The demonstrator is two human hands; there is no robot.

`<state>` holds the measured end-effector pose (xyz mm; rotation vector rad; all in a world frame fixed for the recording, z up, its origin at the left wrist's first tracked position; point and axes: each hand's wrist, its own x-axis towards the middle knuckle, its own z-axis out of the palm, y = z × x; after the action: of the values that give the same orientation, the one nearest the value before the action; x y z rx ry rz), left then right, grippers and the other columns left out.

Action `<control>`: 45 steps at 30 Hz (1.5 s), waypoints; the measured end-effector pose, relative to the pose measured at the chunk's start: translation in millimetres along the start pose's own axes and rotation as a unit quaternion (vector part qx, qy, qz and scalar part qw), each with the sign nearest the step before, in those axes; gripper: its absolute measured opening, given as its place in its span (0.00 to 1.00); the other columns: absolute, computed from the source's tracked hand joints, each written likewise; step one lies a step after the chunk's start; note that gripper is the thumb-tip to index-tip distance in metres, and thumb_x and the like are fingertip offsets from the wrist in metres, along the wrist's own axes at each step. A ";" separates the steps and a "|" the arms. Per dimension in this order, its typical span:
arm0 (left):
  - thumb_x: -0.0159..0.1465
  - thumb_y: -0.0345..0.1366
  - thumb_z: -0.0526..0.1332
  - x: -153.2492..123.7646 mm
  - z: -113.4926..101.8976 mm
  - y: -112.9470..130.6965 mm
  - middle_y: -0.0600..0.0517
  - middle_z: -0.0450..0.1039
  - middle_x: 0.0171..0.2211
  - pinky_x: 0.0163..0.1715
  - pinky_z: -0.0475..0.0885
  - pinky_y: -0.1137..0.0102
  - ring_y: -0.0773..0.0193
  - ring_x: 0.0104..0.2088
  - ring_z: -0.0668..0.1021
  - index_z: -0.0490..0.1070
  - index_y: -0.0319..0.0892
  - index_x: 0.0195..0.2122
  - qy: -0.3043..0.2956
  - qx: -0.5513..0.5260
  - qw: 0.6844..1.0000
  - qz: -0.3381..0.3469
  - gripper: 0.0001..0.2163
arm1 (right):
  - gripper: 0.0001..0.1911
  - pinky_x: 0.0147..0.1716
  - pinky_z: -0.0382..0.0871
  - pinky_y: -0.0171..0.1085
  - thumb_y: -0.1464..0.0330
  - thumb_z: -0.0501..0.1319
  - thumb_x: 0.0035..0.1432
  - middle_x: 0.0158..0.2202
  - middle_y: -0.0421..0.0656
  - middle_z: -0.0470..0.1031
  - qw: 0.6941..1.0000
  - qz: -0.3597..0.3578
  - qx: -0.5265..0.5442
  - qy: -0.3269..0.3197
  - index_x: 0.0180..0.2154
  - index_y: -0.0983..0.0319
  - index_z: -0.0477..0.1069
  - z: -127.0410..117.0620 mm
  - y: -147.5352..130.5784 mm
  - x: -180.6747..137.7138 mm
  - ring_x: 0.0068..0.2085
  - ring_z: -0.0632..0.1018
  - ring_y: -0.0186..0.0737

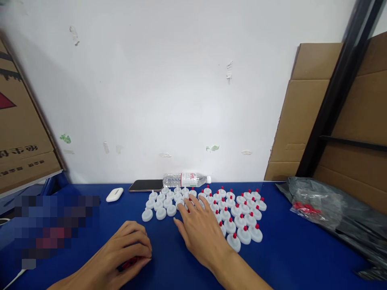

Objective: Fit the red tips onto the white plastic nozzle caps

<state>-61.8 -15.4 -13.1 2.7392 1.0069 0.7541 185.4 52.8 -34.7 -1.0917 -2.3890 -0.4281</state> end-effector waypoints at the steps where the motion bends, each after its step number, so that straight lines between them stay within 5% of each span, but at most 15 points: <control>1: 0.72 0.26 0.59 0.1 0.1 -1.1 0.53 0.79 0.39 0.47 0.67 0.67 0.62 0.42 0.75 0.73 0.45 0.42 0.002 0.004 1.000 0.007 0.07 | 0.17 0.65 0.59 0.58 0.63 0.55 0.74 0.58 0.48 0.76 1.000 0.000 -0.002 -0.004 0.59 0.59 0.71 2.0 0.7 0.0 0.64 0.70 0.53; 12: 0.74 0.32 0.60 -3.4 1.0 -9.5 0.54 0.79 0.36 0.45 0.68 0.69 0.62 0.39 0.77 0.72 0.47 0.44 0.066 -0.013 0.998 0.013 0.03 | 0.18 0.65 0.56 0.64 0.62 0.50 0.76 0.50 0.52 0.80 0.998 0.053 -0.023 -0.022 0.51 0.61 0.77 4.1 14.2 0.5 0.62 0.73 0.59; 22: 0.70 0.34 0.68 -6.0 -1.0 -13.6 0.58 0.82 0.39 0.55 0.62 0.66 0.65 0.36 0.81 0.73 0.50 0.49 0.128 0.013 0.991 0.024 0.08 | 0.24 0.62 0.60 0.64 0.57 0.46 0.78 0.53 0.50 0.80 0.996 0.034 -0.006 -0.083 0.59 0.60 0.73 2.4 17.5 37.0 0.64 0.72 0.57; 27: 0.71 0.32 0.65 -7.3 0.0 -14.6 0.59 0.83 0.37 0.56 0.62 0.64 0.66 0.34 0.81 0.74 0.51 0.48 0.150 0.007 0.989 0.000 0.08 | 0.22 0.64 0.59 0.58 0.59 0.50 0.78 0.39 0.49 0.84 0.995 -0.026 0.001 -0.093 0.44 0.62 0.80 -2.2 21.4 59.2 0.59 0.78 0.54; 35: 0.72 0.39 0.64 -3.5 0.0 -5.2 0.57 0.82 0.34 0.47 0.64 0.65 0.61 0.37 0.79 0.80 0.49 0.37 0.193 -0.108 0.962 -0.163 0.06 | 0.25 0.65 0.58 0.53 0.55 0.45 0.79 0.42 0.43 0.84 0.996 -0.062 0.048 0.029 0.49 0.58 0.78 -47.8 10.4 58.3 0.44 0.84 0.42; 40: 0.66 0.44 0.66 0.9 -5.3 -7.4 0.54 0.84 0.35 0.45 0.67 0.64 0.56 0.40 0.80 0.83 0.49 0.35 0.191 -0.189 0.925 -0.270 0.08 | 0.24 0.68 0.54 0.55 0.49 0.53 0.74 0.39 0.42 0.84 0.977 -0.118 0.129 0.121 0.50 0.60 0.76 -38.6 -16.7 30.4 0.39 0.84 0.41; 45: 0.65 0.45 0.65 6.1 -9.8 -5.6 0.53 0.83 0.34 0.42 0.70 0.67 0.58 0.37 0.80 0.82 0.46 0.33 0.208 -0.247 0.902 -0.287 0.10 | 0.15 0.71 0.47 0.47 0.64 0.52 0.78 0.41 0.41 0.82 0.962 -0.197 0.085 0.172 0.54 0.65 0.73 -20.2 -33.0 22.3 0.41 0.83 0.35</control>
<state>-65.8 -7.7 -3.7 1.7527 1.3716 1.2788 153.2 36.3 -8.5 -0.4195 -2.2690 -0.4873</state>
